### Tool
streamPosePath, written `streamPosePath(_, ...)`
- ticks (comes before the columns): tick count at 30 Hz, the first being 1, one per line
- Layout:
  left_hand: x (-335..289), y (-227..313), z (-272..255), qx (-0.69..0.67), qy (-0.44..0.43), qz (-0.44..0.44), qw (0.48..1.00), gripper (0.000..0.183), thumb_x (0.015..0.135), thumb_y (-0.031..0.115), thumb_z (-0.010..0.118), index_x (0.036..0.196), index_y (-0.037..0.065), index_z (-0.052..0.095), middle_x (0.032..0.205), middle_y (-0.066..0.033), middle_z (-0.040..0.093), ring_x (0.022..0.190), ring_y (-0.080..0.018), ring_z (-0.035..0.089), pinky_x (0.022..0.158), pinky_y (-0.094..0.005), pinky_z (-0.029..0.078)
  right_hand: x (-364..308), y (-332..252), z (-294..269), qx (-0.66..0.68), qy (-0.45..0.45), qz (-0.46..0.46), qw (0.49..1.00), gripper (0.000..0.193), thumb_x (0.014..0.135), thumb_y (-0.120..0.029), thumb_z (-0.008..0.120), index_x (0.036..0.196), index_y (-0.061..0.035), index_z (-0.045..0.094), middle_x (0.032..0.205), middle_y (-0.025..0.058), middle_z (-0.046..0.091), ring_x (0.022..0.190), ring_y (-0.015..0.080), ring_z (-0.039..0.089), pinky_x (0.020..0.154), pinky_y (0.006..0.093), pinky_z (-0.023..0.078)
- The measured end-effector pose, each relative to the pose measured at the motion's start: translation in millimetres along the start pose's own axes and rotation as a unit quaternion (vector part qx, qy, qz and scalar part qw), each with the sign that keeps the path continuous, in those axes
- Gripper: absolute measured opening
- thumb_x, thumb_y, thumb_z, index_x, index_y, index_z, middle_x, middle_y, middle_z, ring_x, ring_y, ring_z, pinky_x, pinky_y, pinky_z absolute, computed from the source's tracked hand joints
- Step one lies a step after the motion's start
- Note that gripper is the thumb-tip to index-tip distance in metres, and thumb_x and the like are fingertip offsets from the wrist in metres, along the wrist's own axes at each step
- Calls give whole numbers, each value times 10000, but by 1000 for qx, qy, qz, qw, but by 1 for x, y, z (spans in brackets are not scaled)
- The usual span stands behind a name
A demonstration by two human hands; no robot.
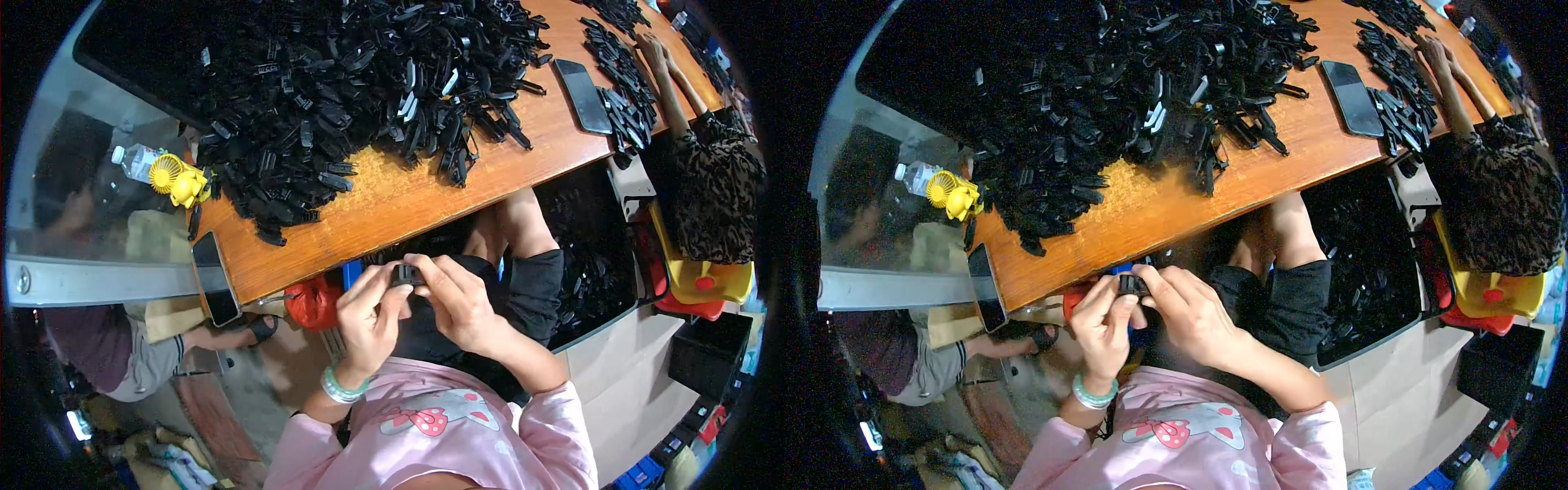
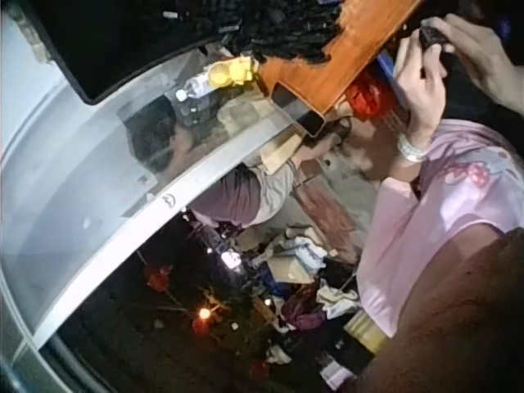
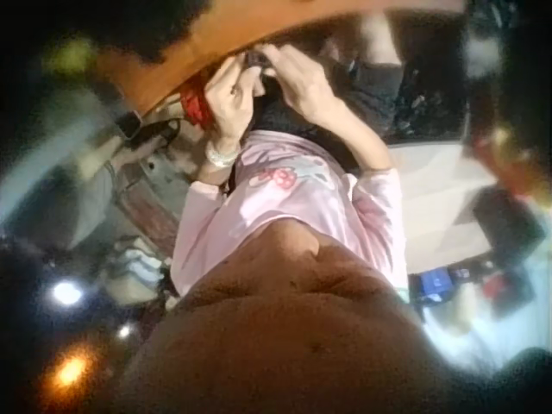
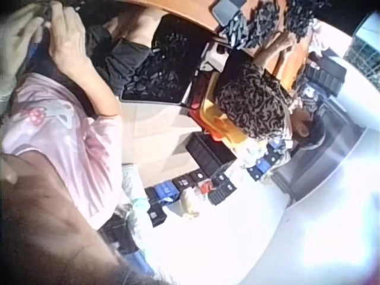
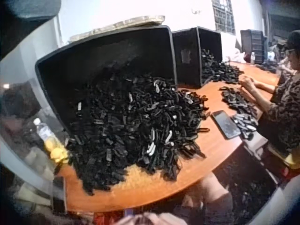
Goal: The person assembles small black plastic components by hand at a table, picking them up from a large pile and joining parts together.
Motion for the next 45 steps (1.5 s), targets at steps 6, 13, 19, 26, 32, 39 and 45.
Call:
streamPosePath(6, 4, -18, 0, -21, -28, 5, 999, 300, 851, 112, 642, 1093, -62, 601, 992, -93, 556, 831, -136, 572, 657, -210, 457, -6, 18, 3, 43, 41, 91, 994, 515, 723, -54, 717, 1208, -31, 546, 1046, 155, 531, 749, 231, 583, 630, 288, 489)
streamPosePath(13, -1, -45, 0, -256, -41, -110, 960, 289, 850, 130, 644, 1077, -47, 617, 836, -40, 584, 583, -66, 501, 481, -180, 362, -13, 50, 8, 303, 85, 190, 930, 281, 707, -117, 767, 916, 5, 624, 845, 57, 572, 689, 131, 530, 610, 243, 434)
streamPosePath(19, -7, -79, -2, -334, -70, -198, 919, 294, 826, 112, 667, 1076, -36, 622, 876, -64, 611, 640, -74, 539, 495, -176, 393, -16, 65, 19, 264, 40, 212, 940, 273, 691, -130, 770, 886, 9, 638, 787, 77, 581, 685, 148, 547, 617, 268, 445)
streamPosePath(26, 1, -60, -132, 219, 196, 47, 955, 133, 837, -15, 592, 959, -41, 638, 954, -57, 574, 636, -70, 526, 502, -180, 406, 26, 86, -60, -227, 134, 100, 959, 394, 751, 119, 468, 1099, -35, 571, 1035, 187, 542, 927, 348, 556, 783, 394, 471)
streamPosePath(32, 31, -67, -158, 337, 180, 36, 924, 309, 779, -94, 537, 1076, -12, 552, 1080, -136, 536, 835, -248, 591, 673, -316, 505, 38, 109, -47, -316, 86, 73, 942, 349, 774, 54, 530, 1111, -27, 569, 1005, 156, 541, 918, 329, 532, 802, 393, 459)
streamPosePath(39, 35, -64, -157, 477, 131, 75, 866, 234, 750, -48, 612, 977, -1, 578, 969, -102, 548, 613, -193, 513, 610, -311, 459, 45, 105, -43, -333, 74, 83, 936, 298, 783, 42, 518, 1064, -28, 586, 910, 141, 520, 859, 318, 527, 740, 392, 459)
streamPosePath(45, 19, -59, -154, 416, 142, 172, 882, 132, 779, -52, 617, 905, -15, 613, 905, -114, 579, 704, -203, 591, 558, -278, 473, 49, 105, -54, -348, 99, 26, 932, 202, 751, 21, 572, 943, -39, 590, 1012, 118, 540, 937, 317, 525, 838, 418, 432)
Point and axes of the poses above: each hand's wrist, its own x-axis towards the middle knuckle, its own z-axis out of the palm, y = z × x, the point moved 10 cm from there along x, towards the middle knuckle
